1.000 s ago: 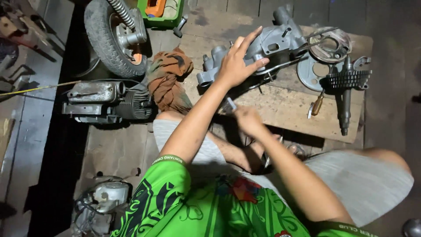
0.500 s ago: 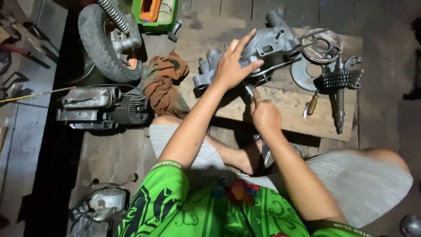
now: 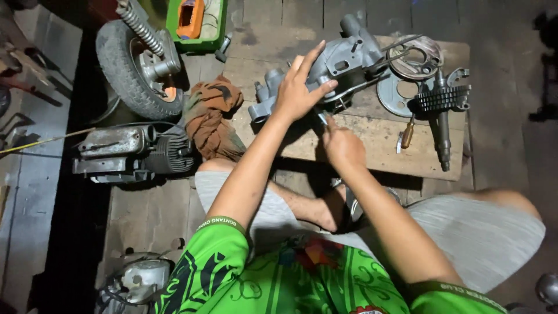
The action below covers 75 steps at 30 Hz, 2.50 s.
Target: The person cleans a metal engine part using a wire brush and a metal rod. They scrub the exterior surfaces and then insert the rod into the internal openings to clean the inside.
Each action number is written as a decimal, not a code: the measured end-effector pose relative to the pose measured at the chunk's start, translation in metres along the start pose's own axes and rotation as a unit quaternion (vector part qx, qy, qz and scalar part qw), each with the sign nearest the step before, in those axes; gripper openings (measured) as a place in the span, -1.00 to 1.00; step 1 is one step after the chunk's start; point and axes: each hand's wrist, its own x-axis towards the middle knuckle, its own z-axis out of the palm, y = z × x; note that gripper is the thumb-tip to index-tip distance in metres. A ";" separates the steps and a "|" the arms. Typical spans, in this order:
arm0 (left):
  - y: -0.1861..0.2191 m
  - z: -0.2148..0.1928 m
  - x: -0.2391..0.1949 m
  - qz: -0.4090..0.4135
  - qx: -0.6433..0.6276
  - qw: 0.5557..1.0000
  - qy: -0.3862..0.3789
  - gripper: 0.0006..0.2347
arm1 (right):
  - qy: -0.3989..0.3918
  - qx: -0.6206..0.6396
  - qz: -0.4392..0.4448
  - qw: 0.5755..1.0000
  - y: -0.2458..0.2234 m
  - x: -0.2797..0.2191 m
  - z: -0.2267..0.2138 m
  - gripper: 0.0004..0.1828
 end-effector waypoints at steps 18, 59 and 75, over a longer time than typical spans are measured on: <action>-0.001 0.000 -0.004 0.040 -0.004 0.999 0.028 -0.39 | -0.069 0.174 -0.158 0.970 0.027 0.017 0.067 -0.50; -0.001 0.047 -0.017 0.065 0.017 0.989 0.129 -0.22 | 0.308 -0.203 -0.164 0.915 0.104 -0.007 -0.093 -0.79; 0.008 0.039 -0.018 0.085 -0.011 0.986 0.147 -0.27 | 0.328 -0.232 -0.174 0.899 0.062 -0.016 -0.106 -0.75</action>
